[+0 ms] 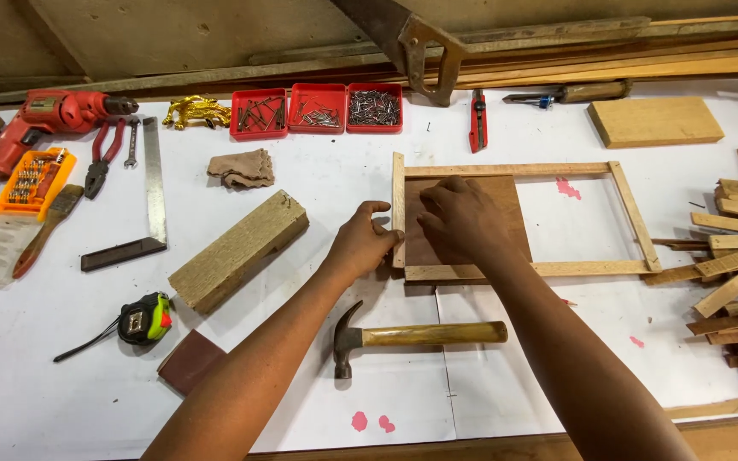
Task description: Making and assembling pieces for a wooden frame or box.
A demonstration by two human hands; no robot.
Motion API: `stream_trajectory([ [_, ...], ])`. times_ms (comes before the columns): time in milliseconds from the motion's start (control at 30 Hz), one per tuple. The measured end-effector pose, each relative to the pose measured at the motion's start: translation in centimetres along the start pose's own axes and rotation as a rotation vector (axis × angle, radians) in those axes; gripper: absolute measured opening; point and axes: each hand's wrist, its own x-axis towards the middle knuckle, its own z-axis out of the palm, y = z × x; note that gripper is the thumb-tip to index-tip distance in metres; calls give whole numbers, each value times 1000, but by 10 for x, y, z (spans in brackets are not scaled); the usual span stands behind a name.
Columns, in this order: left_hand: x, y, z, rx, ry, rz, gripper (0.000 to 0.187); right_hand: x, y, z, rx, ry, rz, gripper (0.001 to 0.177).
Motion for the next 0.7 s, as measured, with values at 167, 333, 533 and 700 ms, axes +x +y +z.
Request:
stream_trajectory([
  [167, -14, 27, -11, -60, -76, -86, 67, 0, -7, -7, -20, -41, 6, 42],
  [333, -12, 20, -11, -109, -112, -138, 65, -2, -5, -6, -21, -46, 6, 44],
  [533, -12, 18, -13, -118, -169, -150, 64, -3, -8, -6, -37, -56, 3, 44],
  [700, -15, 27, -13, -146, -238, -147, 82, -5, -9, -4, -74, -52, 12, 46],
])
